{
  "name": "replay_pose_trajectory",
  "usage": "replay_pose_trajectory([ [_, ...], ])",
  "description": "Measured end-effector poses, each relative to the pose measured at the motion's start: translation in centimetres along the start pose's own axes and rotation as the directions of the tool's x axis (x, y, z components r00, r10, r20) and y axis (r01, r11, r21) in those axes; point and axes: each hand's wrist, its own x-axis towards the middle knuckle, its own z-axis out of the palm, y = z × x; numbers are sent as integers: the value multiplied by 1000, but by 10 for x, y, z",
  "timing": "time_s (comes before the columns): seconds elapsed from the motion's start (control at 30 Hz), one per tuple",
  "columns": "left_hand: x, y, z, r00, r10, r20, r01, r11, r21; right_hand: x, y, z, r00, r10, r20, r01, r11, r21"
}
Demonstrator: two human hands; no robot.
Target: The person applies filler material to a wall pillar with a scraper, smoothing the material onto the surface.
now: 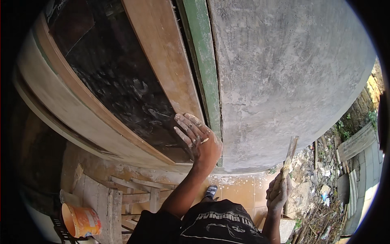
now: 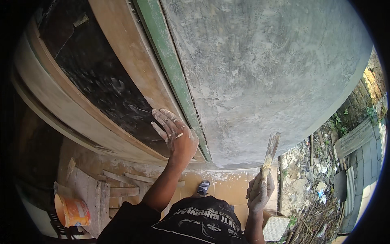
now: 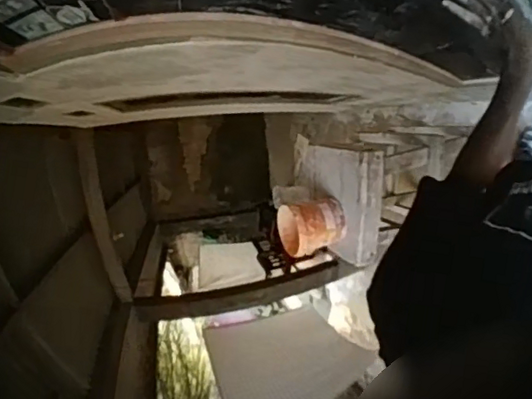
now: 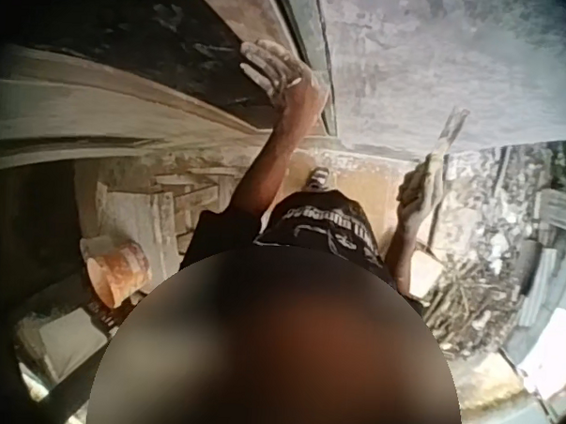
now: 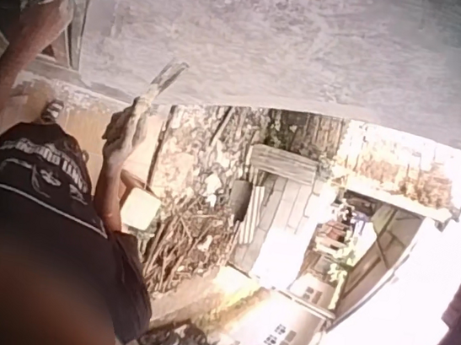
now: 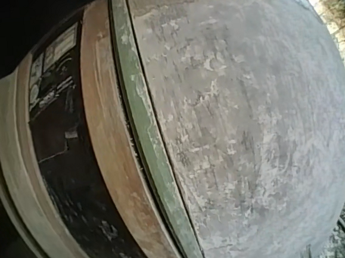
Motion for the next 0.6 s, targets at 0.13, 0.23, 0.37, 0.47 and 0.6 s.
replay_pose_trajectory([
  [0.13, -21, 1, 9, 999, 33, 43, -35, 998, 50, -9, -10, -34, 1000, 23, 10, -23, 998, 58],
  [0.23, -39, 4, 34, 989, 17, 148, -34, 993, 113, -18, -25, -58, 1000, 6, -12, -5, 998, 69],
  [0.37, -75, 31, 54, 714, 14, 699, 100, 987, -122, -33, -45, -113, 1000, -24, -18, 25, 999, 38],
  [0.47, -133, 39, 100, 770, 67, 635, 94, 972, -217, -39, -62, -141, 1000, -17, -15, 17, 1000, 13],
  [0.6, -164, 79, 109, 629, 244, 738, 159, 889, -429, -34, -80, -182, 997, -6, -82, 10, 998, 56],
])
